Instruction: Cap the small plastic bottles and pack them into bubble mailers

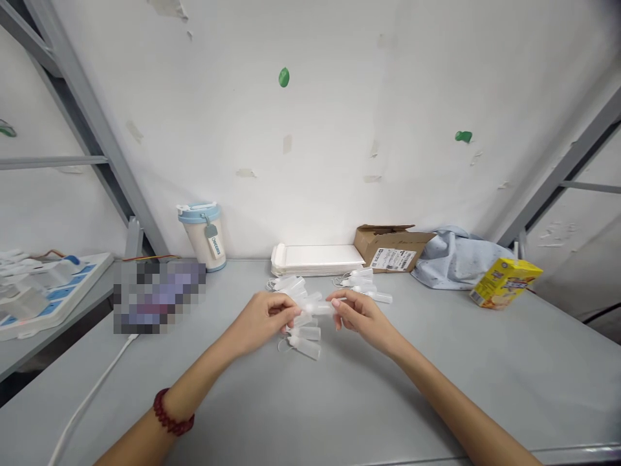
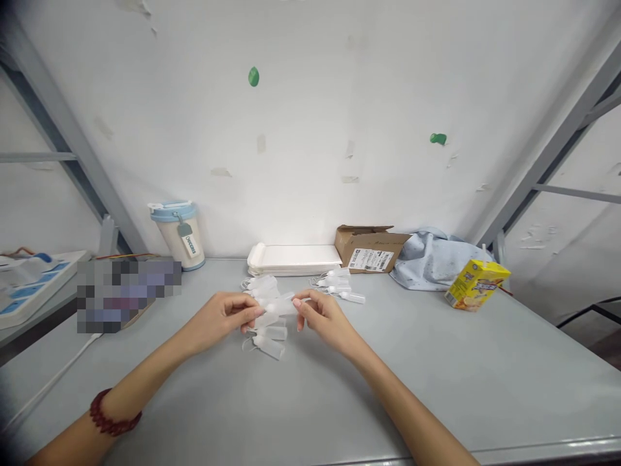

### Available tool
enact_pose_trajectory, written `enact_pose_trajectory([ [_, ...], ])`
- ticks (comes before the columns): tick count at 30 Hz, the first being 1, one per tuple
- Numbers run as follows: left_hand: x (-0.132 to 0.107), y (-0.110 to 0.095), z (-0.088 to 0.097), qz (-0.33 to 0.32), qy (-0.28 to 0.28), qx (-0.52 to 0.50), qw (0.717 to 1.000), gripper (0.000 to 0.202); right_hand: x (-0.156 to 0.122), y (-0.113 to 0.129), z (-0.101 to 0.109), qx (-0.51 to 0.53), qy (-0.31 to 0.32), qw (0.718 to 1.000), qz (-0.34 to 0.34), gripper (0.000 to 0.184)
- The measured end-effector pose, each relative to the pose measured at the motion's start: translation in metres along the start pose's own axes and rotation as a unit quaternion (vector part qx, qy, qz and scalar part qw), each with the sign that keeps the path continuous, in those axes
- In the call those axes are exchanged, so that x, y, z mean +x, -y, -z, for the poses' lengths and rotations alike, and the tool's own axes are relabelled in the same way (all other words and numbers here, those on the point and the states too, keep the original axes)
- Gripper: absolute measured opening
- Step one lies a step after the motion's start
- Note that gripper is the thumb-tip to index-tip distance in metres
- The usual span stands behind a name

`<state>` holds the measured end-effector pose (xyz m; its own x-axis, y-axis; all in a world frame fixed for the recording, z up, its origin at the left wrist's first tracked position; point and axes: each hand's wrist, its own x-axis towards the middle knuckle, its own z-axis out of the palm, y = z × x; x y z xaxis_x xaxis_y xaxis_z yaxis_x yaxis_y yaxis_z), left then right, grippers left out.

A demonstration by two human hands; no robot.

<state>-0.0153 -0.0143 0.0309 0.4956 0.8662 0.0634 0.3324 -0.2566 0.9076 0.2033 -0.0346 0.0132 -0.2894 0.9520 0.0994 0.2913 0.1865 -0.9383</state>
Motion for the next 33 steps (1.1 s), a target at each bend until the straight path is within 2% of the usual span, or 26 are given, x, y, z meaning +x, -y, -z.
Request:
enact_pose_trajectory([
  [4, 0.004, 0.005, 0.013, 0.007, -0.062, 0.012, 0.998, 0.028, 0.0, 0.002, 0.005, 0.008, -0.02, 1.0, -0.006, 0.036],
  [8, 0.008, 0.013, 0.015, 0.031, -0.099, 0.023, 0.994, 0.029, 0.0, 0.001, 0.005, -0.001, -0.019, 1.0, -0.006, 0.033],
  [14, 0.012, 0.018, 0.012, 0.056, -0.094, 0.032, 0.993, 0.03, 0.002, -0.004, 0.0, -0.029, 0.015, 0.999, -0.014, 0.03],
  [19, 0.014, 0.022, 0.01, 0.077, -0.116, 0.054, 0.989, 0.035, 0.002, -0.009, -0.006, -0.05, 0.044, 0.998, -0.016, 0.029],
  [26, 0.013, 0.021, 0.007, 0.067, -0.129, 0.036, 0.989, 0.04, 0.001, -0.014, -0.011, -0.08, 0.066, 0.995, -0.01, 0.028],
  [33, 0.01, 0.015, -0.005, 0.05, -0.088, 0.029, 0.994, 0.04, 0.002, -0.02, -0.011, -0.145, 0.093, 0.985, 0.013, 0.023],
])
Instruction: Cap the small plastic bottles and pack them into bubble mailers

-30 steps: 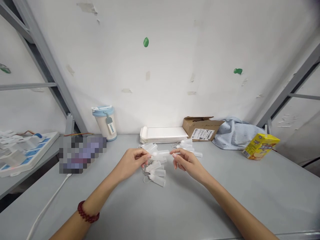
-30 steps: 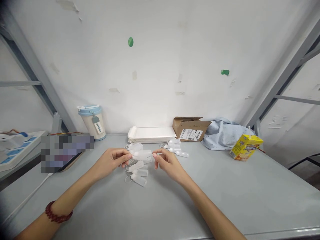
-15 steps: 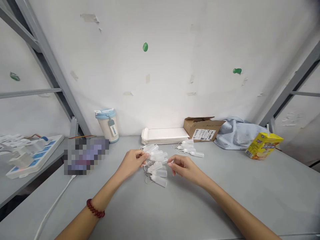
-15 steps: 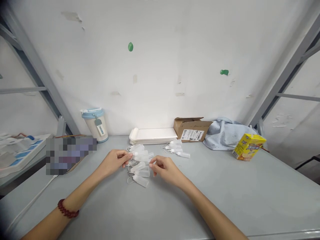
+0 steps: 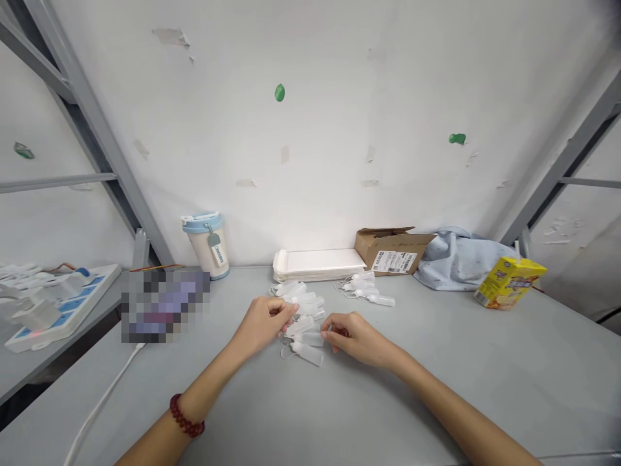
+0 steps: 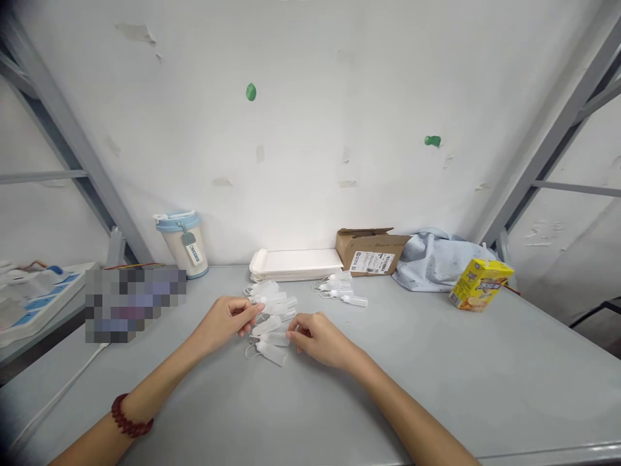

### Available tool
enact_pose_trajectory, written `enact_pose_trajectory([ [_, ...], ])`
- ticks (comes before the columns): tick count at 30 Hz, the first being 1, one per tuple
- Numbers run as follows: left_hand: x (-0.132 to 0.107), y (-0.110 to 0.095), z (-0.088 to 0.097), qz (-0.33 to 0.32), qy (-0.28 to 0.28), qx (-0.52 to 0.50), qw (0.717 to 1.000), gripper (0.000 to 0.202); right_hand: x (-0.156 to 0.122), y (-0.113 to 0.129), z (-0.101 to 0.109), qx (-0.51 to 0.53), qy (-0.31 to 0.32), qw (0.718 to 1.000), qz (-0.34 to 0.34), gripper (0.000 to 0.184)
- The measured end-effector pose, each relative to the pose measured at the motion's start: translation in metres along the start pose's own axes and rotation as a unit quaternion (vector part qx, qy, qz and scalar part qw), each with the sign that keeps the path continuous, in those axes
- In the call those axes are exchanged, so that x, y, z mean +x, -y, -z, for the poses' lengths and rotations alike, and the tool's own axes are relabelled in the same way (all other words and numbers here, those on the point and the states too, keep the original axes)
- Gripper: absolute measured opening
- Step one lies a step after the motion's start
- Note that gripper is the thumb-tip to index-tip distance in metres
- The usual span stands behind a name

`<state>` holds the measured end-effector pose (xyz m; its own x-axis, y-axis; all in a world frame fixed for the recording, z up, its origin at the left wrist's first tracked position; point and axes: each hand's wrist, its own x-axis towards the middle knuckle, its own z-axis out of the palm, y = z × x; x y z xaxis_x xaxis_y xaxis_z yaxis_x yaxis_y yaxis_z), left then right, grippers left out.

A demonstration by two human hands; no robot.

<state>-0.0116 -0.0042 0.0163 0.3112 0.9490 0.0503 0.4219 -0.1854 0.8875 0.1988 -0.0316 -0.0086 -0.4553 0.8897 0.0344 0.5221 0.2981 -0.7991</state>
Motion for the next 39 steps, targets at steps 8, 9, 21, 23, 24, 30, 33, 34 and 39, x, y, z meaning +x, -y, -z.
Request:
enact_pose_trajectory([
  [8, -0.005, 0.0, -0.01, -0.018, 0.029, 0.008, 0.999, 0.04, 0.001, -0.01, 0.006, -0.124, -0.022, 0.992, 0.02, 0.023],
  [9, -0.005, 0.0, -0.01, -0.018, 0.03, 0.008, 0.999, 0.04, 0.002, -0.012, 0.009, -0.146, -0.034, 0.989, 0.017, 0.023],
  [21, -0.005, 0.001, -0.011, -0.025, 0.03, 0.014, 0.999, 0.039, 0.003, -0.029, 0.053, -0.35, -0.172, 0.909, -0.149, 0.013],
  [23, -0.005, 0.0, -0.011, -0.025, 0.03, 0.017, 0.999, 0.038, 0.002, -0.032, 0.059, -0.37, -0.184, 0.893, -0.177, 0.01],
  [24, -0.005, 0.0, -0.011, -0.026, 0.031, 0.018, 0.999, 0.038, 0.001, -0.034, 0.062, -0.377, -0.19, 0.886, -0.191, 0.01],
  [30, -0.005, 0.002, -0.011, -0.032, 0.033, 0.023, 0.999, 0.039, -0.003, -0.04, 0.069, -0.368, -0.176, 0.878, -0.252, 0.013],
  [33, -0.005, 0.002, -0.012, -0.034, 0.033, 0.025, 0.999, 0.039, -0.005, -0.037, 0.068, -0.332, -0.138, 0.898, -0.254, 0.011],
  [34, -0.005, 0.002, -0.012, -0.033, 0.033, 0.025, 0.999, 0.039, -0.005, -0.035, 0.067, -0.317, -0.123, 0.907, -0.248, 0.012],
  [39, -0.006, 0.0, -0.013, -0.026, 0.035, 0.029, 0.999, 0.04, -0.005, -0.025, 0.055, -0.247, -0.061, 0.949, -0.187, 0.018],
])
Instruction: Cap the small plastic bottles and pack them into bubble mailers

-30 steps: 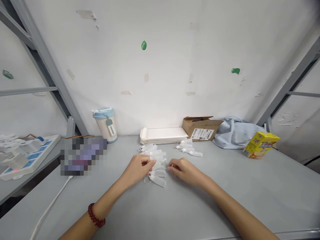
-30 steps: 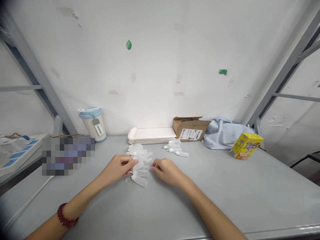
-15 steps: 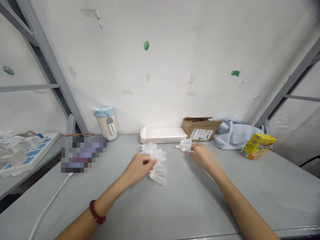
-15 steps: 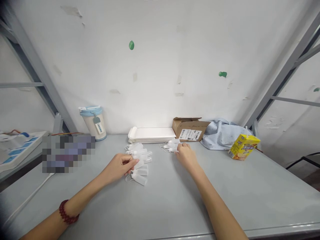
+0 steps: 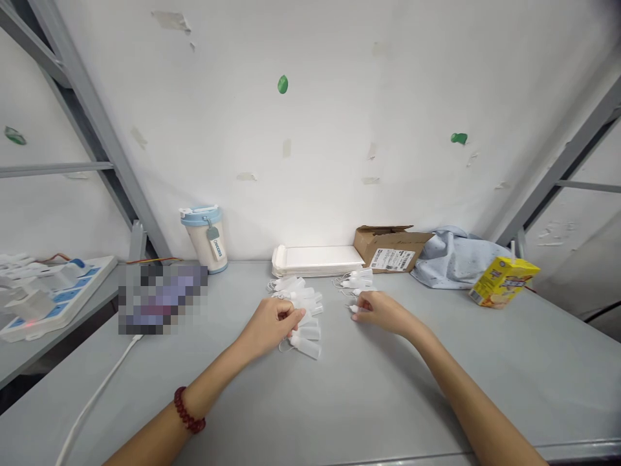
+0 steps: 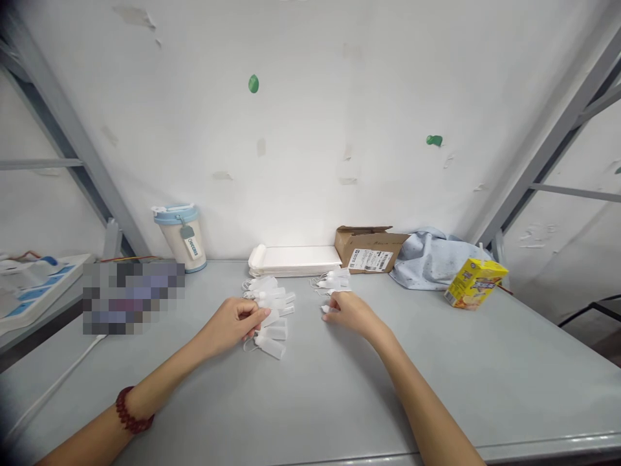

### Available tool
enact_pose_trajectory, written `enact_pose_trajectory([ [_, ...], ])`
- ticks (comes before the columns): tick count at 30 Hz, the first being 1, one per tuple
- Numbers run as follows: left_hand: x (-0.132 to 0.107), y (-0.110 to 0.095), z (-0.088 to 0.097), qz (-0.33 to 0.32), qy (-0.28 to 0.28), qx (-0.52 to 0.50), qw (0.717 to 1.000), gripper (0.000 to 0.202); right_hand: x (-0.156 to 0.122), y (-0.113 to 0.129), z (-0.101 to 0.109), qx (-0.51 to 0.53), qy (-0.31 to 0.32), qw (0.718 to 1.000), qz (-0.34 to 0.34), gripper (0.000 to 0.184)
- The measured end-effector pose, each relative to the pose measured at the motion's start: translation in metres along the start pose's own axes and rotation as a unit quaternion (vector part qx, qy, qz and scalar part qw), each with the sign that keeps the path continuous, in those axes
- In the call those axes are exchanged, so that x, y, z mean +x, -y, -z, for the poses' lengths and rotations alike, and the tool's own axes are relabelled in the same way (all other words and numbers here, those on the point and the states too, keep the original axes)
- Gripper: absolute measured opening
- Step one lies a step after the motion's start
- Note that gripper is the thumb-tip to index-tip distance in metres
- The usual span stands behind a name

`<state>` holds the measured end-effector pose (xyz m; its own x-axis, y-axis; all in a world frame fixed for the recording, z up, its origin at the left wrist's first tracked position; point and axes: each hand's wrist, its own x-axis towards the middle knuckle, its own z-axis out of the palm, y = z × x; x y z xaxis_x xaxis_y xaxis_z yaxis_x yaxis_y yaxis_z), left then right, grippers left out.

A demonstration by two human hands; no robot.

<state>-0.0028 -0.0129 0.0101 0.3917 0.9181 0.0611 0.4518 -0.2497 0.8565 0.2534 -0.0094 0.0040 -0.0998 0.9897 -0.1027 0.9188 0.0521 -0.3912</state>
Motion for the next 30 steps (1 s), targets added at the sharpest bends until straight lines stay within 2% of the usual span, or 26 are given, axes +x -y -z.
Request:
enact_pose_trajectory([
  [8, 0.001, 0.006, -0.003, -0.004, 0.004, 0.002, 1.0, 0.042, -0.003, 0.016, -0.015, 0.083, 0.032, 0.989, 0.116, 0.022],
  [13, 0.0, 0.005, -0.003, -0.007, 0.003, 0.007, 1.0, 0.04, -0.006, 0.022, -0.013, 0.119, 0.053, 0.981, 0.145, 0.024],
  [20, -0.001, -0.001, -0.002, -0.016, -0.005, -0.007, 1.0, 0.037, -0.014, 0.031, -0.004, 0.268, 0.071, 0.945, 0.172, 0.029],
  [25, -0.005, -0.009, -0.002, -0.019, 0.041, -0.061, 0.997, 0.029, -0.019, 0.04, -0.002, 0.343, 0.102, 0.92, 0.163, 0.03],
  [30, -0.011, -0.015, -0.004, -0.03, 0.099, -0.049, 0.993, 0.029, -0.02, 0.042, -0.004, 0.353, 0.108, 0.911, 0.184, 0.03],
])
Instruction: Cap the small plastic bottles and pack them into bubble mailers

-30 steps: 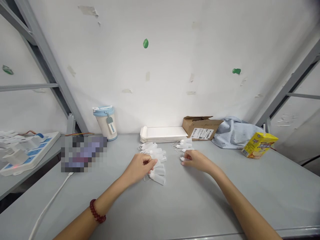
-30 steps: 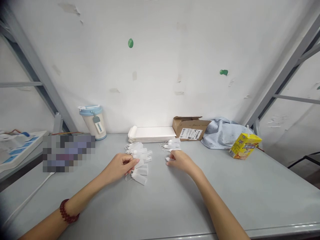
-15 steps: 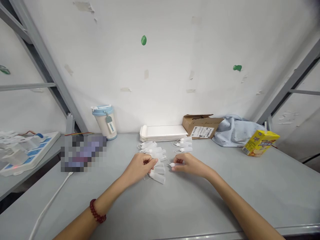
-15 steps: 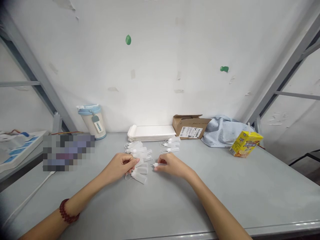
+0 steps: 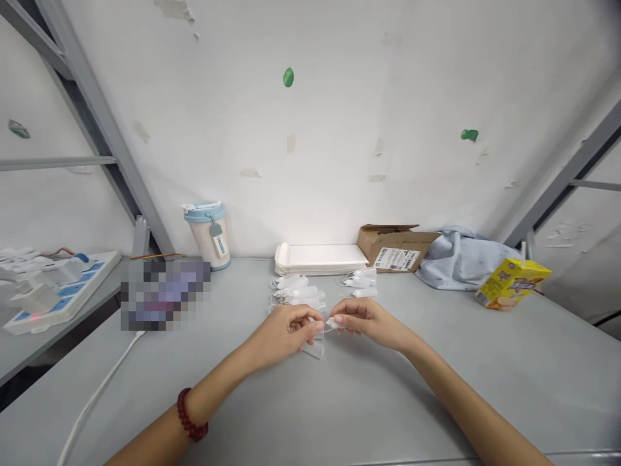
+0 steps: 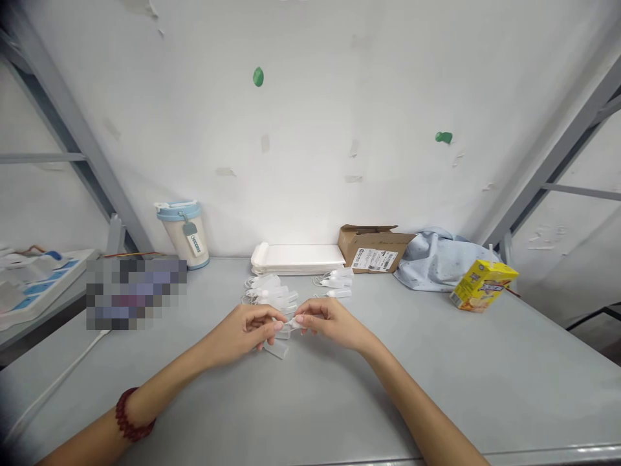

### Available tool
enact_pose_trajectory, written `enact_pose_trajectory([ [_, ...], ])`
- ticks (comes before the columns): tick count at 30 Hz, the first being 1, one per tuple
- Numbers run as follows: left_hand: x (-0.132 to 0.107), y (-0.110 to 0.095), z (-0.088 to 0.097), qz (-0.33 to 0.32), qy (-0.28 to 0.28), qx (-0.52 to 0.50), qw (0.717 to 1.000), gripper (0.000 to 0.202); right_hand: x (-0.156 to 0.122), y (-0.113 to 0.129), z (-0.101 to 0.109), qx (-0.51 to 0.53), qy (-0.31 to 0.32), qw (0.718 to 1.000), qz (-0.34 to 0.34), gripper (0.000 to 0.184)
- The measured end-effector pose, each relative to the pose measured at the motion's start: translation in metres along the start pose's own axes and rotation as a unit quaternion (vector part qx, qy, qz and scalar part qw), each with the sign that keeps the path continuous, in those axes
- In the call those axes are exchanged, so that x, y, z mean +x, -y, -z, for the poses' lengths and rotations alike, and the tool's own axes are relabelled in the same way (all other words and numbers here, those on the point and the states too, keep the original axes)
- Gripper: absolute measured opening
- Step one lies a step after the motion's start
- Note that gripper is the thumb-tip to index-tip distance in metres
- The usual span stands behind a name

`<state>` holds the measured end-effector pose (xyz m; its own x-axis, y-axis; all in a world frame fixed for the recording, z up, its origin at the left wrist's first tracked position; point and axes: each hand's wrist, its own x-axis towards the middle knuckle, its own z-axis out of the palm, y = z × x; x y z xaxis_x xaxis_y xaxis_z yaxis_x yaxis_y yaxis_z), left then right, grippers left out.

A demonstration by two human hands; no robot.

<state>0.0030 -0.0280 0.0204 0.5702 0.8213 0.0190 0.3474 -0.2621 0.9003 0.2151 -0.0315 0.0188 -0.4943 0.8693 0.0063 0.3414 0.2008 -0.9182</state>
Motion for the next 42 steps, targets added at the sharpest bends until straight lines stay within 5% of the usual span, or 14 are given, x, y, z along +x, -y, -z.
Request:
enact_pose_trajectory([
  [15, 0.001, 0.003, 0.001, 0.02, 0.017, 0.042, 0.999, 0.021, 0.0, -0.002, 0.002, 0.021, -0.046, 0.999, -0.002, 0.032],
  [42, 0.006, 0.005, 0.009, 0.007, -0.068, -0.06, 0.996, 0.018, 0.003, -0.004, -0.003, -0.022, -0.043, 0.998, -0.027, 0.033],
])
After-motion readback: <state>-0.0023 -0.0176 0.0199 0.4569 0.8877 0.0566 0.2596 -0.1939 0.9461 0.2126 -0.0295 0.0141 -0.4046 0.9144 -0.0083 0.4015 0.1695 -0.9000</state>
